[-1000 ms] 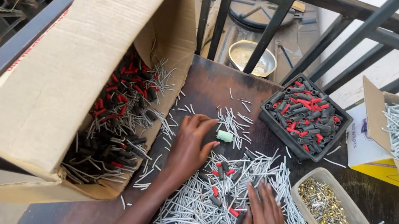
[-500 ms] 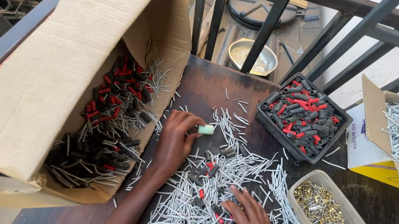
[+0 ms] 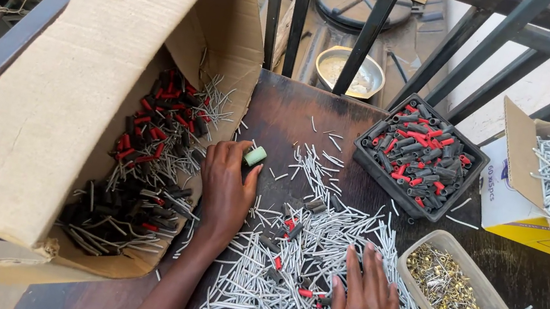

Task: Sorting small metal pins and plastic components into different containers on a workbench

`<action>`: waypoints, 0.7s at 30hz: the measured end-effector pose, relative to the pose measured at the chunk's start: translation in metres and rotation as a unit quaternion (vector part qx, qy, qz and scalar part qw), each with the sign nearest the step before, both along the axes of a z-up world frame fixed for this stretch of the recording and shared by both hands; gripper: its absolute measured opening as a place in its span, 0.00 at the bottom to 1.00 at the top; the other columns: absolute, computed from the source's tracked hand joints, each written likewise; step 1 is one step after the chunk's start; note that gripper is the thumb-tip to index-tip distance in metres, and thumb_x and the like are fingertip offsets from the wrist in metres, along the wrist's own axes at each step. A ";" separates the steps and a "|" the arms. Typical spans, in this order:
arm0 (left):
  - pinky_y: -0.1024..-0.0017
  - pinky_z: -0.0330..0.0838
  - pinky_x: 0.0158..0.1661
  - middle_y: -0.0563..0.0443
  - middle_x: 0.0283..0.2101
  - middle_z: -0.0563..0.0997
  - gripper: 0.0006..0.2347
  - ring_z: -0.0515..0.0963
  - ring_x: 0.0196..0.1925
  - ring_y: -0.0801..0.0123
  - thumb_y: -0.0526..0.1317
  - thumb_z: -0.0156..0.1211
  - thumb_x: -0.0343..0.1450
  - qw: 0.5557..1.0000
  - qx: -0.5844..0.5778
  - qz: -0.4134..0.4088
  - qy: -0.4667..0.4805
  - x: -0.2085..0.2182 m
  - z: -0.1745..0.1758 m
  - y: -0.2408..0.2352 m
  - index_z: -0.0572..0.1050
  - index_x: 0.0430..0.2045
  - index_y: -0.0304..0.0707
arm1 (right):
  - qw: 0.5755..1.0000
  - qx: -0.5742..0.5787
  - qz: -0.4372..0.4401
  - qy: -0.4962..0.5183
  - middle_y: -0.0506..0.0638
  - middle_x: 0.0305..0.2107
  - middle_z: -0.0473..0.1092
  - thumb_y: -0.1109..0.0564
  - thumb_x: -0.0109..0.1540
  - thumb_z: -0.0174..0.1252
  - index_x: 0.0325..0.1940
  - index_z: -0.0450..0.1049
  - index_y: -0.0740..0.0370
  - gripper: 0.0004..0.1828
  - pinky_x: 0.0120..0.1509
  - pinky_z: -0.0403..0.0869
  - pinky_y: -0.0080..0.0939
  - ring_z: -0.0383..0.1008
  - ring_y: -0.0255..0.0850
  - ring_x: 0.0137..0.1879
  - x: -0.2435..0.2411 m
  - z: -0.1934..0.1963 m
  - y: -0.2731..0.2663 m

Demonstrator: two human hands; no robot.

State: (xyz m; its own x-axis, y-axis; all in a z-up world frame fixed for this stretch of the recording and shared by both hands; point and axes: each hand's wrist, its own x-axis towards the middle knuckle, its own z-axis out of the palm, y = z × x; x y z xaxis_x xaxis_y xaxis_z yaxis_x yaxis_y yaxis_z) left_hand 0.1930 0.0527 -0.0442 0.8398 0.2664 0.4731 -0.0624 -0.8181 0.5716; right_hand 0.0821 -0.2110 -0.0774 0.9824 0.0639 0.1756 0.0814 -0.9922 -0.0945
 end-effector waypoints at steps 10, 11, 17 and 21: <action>0.60 0.66 0.54 0.43 0.47 0.75 0.16 0.73 0.51 0.52 0.32 0.66 0.67 0.997 -0.054 -0.033 -0.049 -0.006 0.017 0.002 0.73 0.48 0.34 | 0.986 0.135 0.086 0.044 0.46 0.77 0.47 0.55 0.64 0.50 0.73 0.61 0.39 0.31 0.79 0.41 0.62 0.45 0.45 0.80 0.026 0.017 0.034; 0.61 0.67 0.55 0.43 0.48 0.75 0.19 0.73 0.53 0.52 0.31 0.68 0.65 0.998 -0.047 -0.020 -0.024 -0.005 0.015 0.004 0.73 0.49 0.34 | 0.982 0.147 0.114 0.042 0.45 0.76 0.49 0.55 0.64 0.50 0.72 0.63 0.41 0.30 0.79 0.43 0.62 0.46 0.46 0.80 0.023 0.019 0.035; 0.58 0.66 0.53 0.44 0.50 0.77 0.19 0.72 0.54 0.52 0.35 0.68 0.66 1.000 0.017 0.010 0.019 0.000 0.001 0.006 0.74 0.52 0.37 | 0.964 0.210 0.159 0.048 0.44 0.71 0.61 0.56 0.65 0.50 0.68 0.71 0.44 0.25 0.77 0.49 0.60 0.54 0.45 0.78 0.008 0.030 0.028; 0.59 0.67 0.48 0.48 0.46 0.79 0.10 0.72 0.52 0.55 0.40 0.68 0.69 0.998 0.037 0.040 0.023 -0.001 -0.002 0.005 0.78 0.41 0.40 | 0.962 0.223 0.146 0.051 0.41 0.67 0.68 0.50 0.66 0.51 0.57 0.79 0.45 0.18 0.76 0.53 0.61 0.61 0.42 0.75 -0.001 0.026 0.017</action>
